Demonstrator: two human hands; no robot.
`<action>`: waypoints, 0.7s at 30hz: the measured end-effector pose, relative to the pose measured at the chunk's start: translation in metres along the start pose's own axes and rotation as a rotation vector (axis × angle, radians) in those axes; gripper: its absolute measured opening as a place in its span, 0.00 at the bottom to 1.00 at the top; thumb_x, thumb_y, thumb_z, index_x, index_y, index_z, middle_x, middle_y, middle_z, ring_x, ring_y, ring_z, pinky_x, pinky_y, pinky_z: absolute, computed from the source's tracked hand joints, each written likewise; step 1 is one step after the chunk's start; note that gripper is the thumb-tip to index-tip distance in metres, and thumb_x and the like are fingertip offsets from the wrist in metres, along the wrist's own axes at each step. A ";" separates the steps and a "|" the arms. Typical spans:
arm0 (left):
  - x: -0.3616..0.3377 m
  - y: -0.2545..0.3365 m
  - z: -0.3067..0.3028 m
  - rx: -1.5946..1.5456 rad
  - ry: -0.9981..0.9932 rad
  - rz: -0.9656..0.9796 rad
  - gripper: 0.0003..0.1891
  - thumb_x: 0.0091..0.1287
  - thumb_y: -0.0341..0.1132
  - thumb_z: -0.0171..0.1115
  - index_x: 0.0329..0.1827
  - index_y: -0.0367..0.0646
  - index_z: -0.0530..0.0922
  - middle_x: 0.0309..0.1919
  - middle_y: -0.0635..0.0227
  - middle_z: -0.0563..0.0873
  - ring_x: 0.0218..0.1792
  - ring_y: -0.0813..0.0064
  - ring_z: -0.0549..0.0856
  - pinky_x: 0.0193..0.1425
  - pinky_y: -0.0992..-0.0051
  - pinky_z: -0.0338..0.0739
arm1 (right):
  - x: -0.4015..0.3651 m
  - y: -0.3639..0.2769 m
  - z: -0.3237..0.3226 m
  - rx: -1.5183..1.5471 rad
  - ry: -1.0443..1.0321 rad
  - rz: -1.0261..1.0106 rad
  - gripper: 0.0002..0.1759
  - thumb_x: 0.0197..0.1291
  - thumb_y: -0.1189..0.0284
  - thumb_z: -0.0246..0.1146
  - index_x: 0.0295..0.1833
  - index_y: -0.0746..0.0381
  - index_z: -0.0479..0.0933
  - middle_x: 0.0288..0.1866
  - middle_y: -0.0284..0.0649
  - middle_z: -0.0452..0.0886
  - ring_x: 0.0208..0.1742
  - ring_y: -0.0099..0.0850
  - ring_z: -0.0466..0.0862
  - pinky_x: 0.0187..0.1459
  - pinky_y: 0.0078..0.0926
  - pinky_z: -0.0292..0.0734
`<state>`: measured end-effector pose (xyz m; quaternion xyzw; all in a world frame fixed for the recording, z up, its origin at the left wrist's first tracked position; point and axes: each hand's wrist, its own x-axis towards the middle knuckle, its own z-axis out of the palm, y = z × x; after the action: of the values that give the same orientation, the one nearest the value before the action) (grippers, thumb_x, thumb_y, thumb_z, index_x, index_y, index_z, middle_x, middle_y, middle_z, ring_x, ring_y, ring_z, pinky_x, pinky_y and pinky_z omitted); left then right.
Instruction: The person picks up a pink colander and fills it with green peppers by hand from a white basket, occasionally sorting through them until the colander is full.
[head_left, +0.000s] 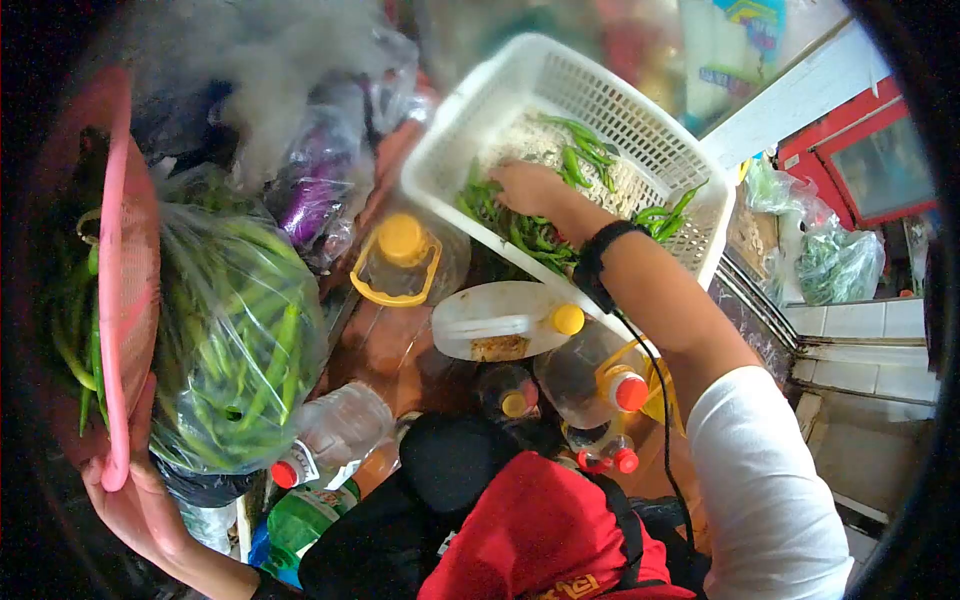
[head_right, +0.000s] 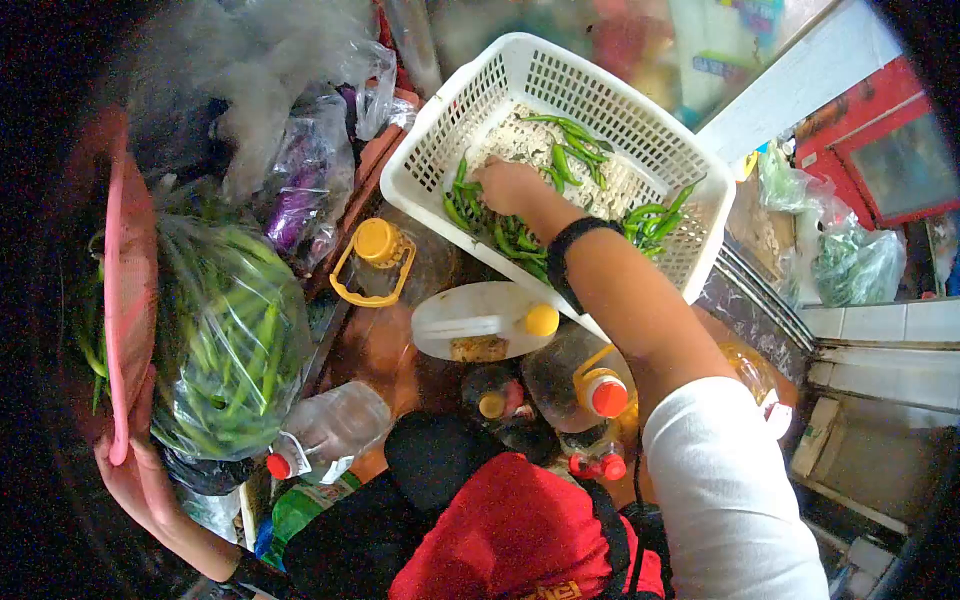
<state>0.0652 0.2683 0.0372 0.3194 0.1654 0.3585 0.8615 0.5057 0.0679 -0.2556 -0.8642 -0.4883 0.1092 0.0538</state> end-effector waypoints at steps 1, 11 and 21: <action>0.001 0.000 0.000 0.005 0.002 -0.004 0.37 0.53 0.17 0.42 0.68 0.45 0.42 0.65 0.45 0.31 0.65 0.44 0.30 0.60 0.55 0.68 | 0.002 -0.002 -0.003 0.013 0.026 -0.095 0.17 0.47 0.67 0.56 0.43 0.63 0.74 0.46 0.48 0.76 0.46 0.44 0.78 0.45 0.39 0.74; 0.003 0.004 -0.002 -0.227 -0.010 -0.095 0.40 0.51 0.17 0.42 0.68 0.41 0.36 0.66 0.50 0.29 0.66 0.52 0.26 0.60 0.55 0.67 | 0.004 0.050 -0.037 -0.144 0.040 0.301 0.18 0.49 0.61 0.56 0.42 0.63 0.75 0.42 0.47 0.79 0.43 0.43 0.79 0.44 0.38 0.75; 0.001 0.011 -0.016 -0.188 0.054 -0.047 0.39 0.54 0.19 0.44 0.68 0.44 0.37 0.66 0.50 0.29 0.67 0.54 0.28 0.61 0.52 0.64 | -0.004 0.002 -0.024 -0.109 -0.283 0.229 0.16 0.50 0.59 0.55 0.35 0.61 0.78 0.35 0.47 0.80 0.38 0.44 0.80 0.41 0.38 0.75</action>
<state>0.0519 0.2820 0.0330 0.2234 0.1616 0.3606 0.8910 0.5110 0.0638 -0.2322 -0.8917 -0.3946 0.2087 -0.0751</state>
